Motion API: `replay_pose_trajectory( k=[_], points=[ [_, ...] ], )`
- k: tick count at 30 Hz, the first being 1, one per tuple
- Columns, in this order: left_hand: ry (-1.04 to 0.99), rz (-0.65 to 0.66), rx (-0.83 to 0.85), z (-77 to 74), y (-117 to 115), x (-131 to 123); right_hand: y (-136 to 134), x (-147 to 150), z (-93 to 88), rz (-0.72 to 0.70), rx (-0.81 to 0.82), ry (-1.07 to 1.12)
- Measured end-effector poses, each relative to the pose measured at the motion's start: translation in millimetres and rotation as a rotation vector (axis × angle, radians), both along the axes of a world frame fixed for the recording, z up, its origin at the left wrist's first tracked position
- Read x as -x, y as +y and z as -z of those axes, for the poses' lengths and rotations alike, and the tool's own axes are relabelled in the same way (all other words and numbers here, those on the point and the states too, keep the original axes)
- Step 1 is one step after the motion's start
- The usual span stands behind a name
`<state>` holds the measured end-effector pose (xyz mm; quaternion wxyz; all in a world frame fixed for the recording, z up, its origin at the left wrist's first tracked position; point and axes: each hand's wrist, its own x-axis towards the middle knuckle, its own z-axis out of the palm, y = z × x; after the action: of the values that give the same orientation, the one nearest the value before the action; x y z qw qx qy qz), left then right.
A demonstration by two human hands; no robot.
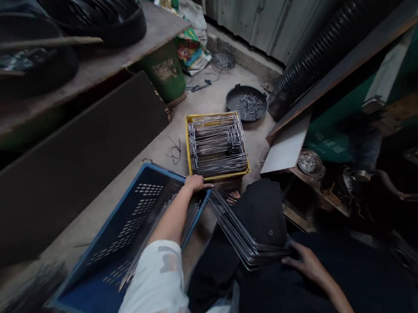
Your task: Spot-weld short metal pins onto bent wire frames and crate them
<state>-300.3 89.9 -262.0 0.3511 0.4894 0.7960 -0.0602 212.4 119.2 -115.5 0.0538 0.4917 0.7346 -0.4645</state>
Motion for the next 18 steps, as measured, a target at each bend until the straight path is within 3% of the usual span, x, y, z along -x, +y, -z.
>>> replay_pose_trajectory(
  k=[6, 10, 14, 18],
  points=[
    [0.069, -0.146, 0.027, -17.8, -37.1, 44.4, 3.7, 5.6, -2.8, -0.044, 0.139, 0.025],
    [0.073, -0.205, 0.017, -21.8, -36.5, 48.7, 2.9, 15.0, -10.3, -0.060, 0.140, 0.032],
    [0.083, -0.211, -0.079, -37.0, -33.6, 29.5, 4.1, 20.3, -16.4, -0.078, 0.127, -0.015],
    [-0.045, -0.035, -0.277, -74.6, -63.6, -27.7, 4.9, 21.1, -17.8, -0.122, 0.114, -0.044]
  ],
)
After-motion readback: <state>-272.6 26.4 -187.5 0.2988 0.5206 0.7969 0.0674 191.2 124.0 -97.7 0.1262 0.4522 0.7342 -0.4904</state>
